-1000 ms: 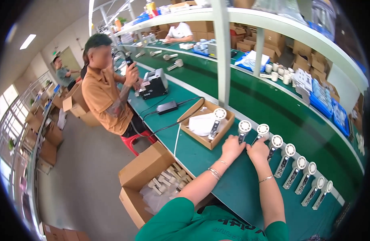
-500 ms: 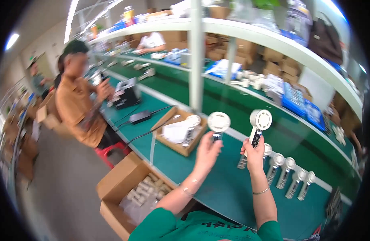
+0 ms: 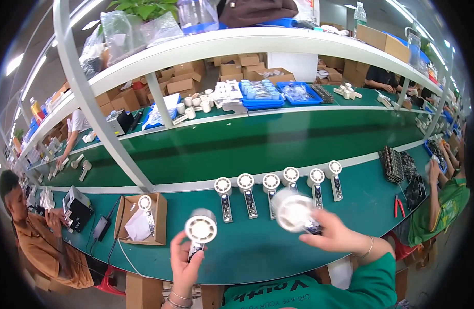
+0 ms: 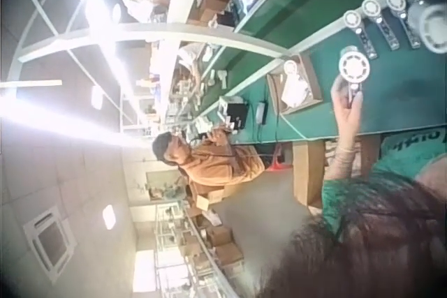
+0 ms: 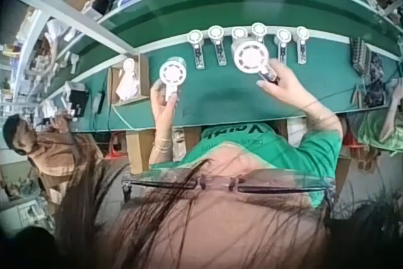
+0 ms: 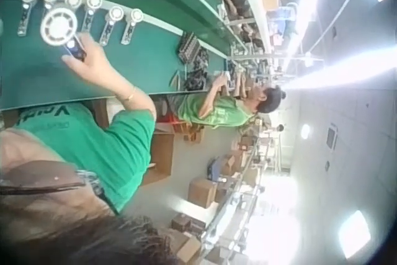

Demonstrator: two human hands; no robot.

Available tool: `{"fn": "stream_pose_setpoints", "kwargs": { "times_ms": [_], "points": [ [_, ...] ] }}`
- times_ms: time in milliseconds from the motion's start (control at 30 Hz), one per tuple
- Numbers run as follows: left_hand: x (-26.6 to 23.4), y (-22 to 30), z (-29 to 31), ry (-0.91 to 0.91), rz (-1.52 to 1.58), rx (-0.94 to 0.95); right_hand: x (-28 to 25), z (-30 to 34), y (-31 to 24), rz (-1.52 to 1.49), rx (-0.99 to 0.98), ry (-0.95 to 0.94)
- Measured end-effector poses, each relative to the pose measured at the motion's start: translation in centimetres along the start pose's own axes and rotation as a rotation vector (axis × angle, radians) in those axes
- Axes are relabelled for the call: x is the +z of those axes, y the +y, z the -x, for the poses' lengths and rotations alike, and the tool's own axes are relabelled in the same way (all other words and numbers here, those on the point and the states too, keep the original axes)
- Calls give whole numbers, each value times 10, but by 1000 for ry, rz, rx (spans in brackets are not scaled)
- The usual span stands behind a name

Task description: The person assembles handheld electronic fans by snapping fan heads and fan casings onto electronic handles by hand.

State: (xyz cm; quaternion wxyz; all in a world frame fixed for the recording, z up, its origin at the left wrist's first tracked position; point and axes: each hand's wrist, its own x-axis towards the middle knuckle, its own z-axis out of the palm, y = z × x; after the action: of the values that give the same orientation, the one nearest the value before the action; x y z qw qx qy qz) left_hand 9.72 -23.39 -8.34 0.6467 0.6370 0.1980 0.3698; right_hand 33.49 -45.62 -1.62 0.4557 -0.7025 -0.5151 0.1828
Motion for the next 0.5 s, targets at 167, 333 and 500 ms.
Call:
{"fn": "stream_pose_setpoints", "kwargs": {
  "times_ms": [167,333,500],
  "points": [
    [-31,-20,26,-183,-156,-351,3,43,55,273,257,-389],
    [-42,-36,26,-324,-357,-484,12,59,89,446,476,-615],
    [-47,-5,36,-284,-201,-618,-3,54,72,160,354,-554]
  ]
}}
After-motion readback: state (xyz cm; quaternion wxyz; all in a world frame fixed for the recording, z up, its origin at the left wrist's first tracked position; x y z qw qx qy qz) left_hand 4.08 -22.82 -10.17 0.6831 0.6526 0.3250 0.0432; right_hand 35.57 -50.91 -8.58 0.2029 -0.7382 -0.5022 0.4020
